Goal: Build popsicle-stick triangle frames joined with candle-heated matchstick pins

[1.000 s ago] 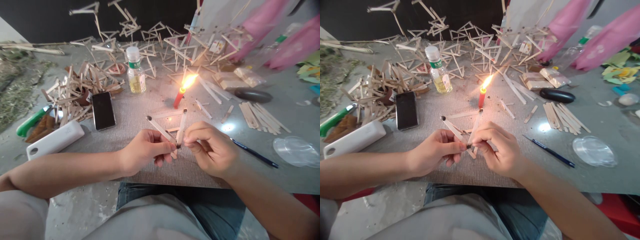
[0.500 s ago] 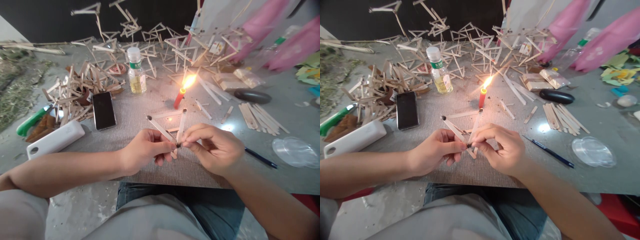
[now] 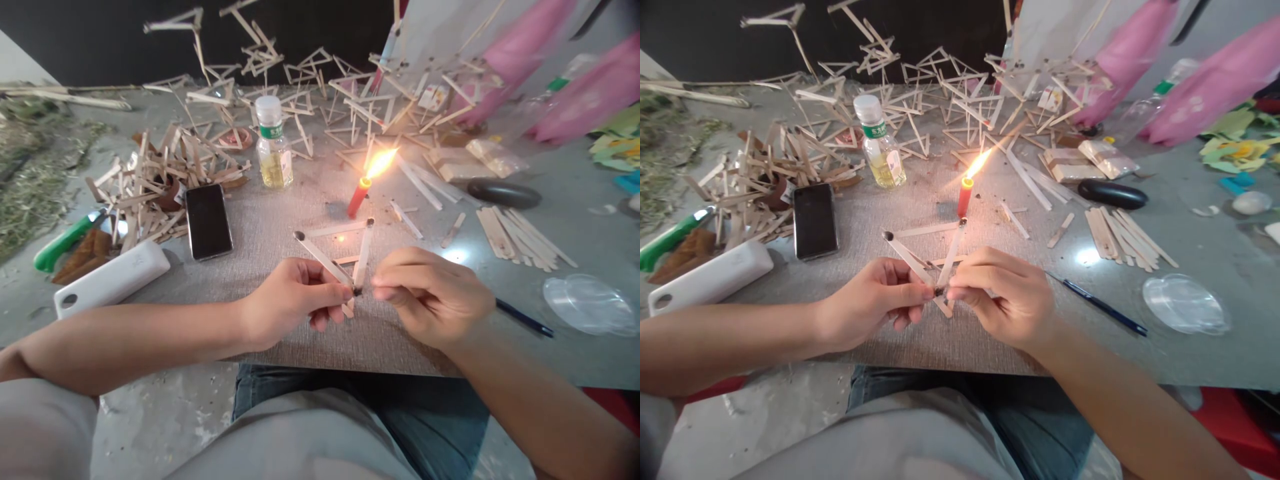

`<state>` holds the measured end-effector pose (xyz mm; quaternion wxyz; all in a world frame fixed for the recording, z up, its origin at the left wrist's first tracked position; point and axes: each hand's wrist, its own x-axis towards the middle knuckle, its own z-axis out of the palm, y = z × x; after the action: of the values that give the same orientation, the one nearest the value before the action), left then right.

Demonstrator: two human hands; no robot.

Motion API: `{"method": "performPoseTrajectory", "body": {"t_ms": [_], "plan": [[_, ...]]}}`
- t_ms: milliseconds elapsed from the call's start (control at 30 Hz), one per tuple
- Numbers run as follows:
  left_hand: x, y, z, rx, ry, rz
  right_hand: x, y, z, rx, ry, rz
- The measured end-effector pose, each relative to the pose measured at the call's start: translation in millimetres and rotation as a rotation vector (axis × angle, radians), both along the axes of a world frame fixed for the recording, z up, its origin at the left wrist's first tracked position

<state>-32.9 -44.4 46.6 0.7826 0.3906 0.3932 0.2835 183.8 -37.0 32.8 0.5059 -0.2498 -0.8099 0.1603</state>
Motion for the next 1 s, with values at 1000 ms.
{"method": "performPoseTrajectory", "body": {"t_ms": [1000], "plan": [[-1.3,1.1,-0.9,-0.012,0.011,0.014,-2.5,-0.4,2.2,0.205,-0.112,-0.054]]}}
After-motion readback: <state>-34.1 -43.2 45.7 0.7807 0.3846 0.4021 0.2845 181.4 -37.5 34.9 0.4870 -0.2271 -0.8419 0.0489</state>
